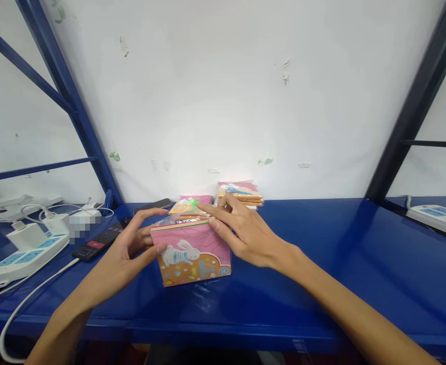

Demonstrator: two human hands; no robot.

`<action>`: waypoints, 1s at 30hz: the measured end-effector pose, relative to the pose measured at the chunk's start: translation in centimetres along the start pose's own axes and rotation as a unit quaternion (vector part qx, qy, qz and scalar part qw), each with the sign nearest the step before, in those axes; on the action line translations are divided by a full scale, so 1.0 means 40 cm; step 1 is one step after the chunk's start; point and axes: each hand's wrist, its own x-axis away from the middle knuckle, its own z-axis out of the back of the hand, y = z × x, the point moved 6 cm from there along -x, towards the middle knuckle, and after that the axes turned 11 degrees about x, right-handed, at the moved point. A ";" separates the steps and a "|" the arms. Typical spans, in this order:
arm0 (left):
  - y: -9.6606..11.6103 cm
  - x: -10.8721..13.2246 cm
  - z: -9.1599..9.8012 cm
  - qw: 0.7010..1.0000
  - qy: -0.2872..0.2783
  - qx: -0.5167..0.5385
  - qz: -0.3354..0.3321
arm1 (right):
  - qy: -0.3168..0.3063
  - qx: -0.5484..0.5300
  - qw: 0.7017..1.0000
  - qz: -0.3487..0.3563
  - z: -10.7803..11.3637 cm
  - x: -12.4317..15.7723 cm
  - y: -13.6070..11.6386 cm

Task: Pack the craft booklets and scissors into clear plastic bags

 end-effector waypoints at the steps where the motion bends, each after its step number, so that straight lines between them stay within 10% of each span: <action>1: -0.002 0.000 0.001 1.000 0.001 0.002 -0.002 | -0.001 -0.001 1.000 -0.005 0.000 0.001 0.003; 11: -0.011 -0.011 0.012 0.998 0.020 -0.011 -0.057 | 0.055 -0.181 0.977 -0.097 -0.006 0.013 0.127; 21: -0.006 -0.017 0.038 0.980 0.073 -0.163 -0.085 | -0.197 -0.051 0.979 -0.031 -0.185 0.053 0.220; 30: 0.019 -0.008 0.036 0.977 0.054 -0.186 -0.093 | -0.250 -0.049 0.965 -0.057 -0.193 0.069 0.256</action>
